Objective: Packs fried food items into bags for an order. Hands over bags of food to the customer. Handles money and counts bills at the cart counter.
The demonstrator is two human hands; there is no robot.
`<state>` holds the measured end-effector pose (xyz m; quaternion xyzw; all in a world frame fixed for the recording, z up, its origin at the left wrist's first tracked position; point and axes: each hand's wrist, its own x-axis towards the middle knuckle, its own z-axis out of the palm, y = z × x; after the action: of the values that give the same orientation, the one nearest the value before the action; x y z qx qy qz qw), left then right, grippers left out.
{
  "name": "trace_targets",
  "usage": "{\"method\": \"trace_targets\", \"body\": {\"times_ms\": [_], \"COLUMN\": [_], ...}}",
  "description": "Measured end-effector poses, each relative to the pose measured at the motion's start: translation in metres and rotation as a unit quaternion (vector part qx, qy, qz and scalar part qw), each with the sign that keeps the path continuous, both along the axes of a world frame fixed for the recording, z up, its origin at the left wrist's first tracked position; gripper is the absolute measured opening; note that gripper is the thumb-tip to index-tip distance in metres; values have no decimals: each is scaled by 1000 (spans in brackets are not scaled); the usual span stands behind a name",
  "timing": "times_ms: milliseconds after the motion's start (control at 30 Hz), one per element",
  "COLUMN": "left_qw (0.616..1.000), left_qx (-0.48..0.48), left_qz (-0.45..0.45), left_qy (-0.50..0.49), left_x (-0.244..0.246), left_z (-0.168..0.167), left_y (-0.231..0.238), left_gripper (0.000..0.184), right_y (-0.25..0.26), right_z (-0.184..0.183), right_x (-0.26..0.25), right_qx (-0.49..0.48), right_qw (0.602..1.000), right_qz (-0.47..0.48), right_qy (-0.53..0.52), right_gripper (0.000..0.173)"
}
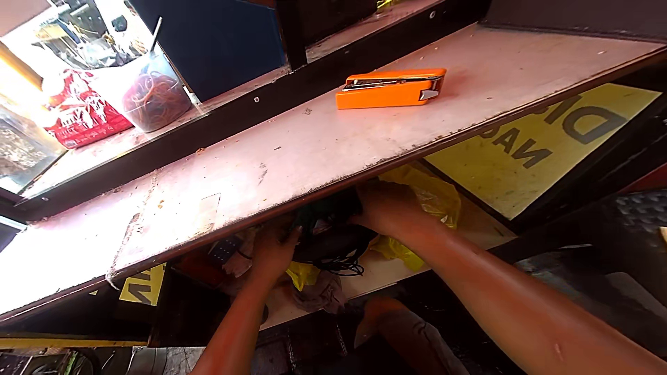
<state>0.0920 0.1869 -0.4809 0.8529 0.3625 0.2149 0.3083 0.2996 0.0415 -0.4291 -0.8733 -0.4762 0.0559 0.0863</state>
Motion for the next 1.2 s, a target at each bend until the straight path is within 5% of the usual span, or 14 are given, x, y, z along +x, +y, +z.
{"method": "trace_targets", "body": {"times_ms": [133, 233, 300, 433, 600, 833, 1033, 1200], "left_qw": [999, 997, 997, 996, 989, 998, 995, 990], "left_qx": [16, 55, 41, -48, -116, -45, 58, 132], "left_qz": [-1, -3, 5, 29, -11, 26, 55, 17], "left_qy": [-43, -53, -69, -72, -95, -25, -54, -53], "left_x": [-8, -7, -5, -7, -17, -16, -5, -15], "left_z": [2, 4, 4, 5, -2, -2, -10, -23], "left_y": [2, -2, -6, -4, 7, 13, 7, 13], "left_gripper": [20, 23, 34, 54, 89, 71, 54, 36], "right_y": [-3, 5, 21, 48, 59, 72, 69, 43], "right_z": [-2, -15, -19, -24, 0, -16, -30, -22], "right_x": [-2, -13, -32, -63, -80, -70, -56, 4], "right_qx": [56, 247, 292, 255, 35, 107, 288, 295], "right_qw": [998, 957, 927, 916, 961, 945, 929, 942], "right_qz": [16, 141, 233, 310, 270, 305, 170, -27], "right_qy": [-34, -48, -10, -7, 42, -58, -156, -158], "right_gripper": [77, 45, 34, 23, 33, 21, 27, 47]}}
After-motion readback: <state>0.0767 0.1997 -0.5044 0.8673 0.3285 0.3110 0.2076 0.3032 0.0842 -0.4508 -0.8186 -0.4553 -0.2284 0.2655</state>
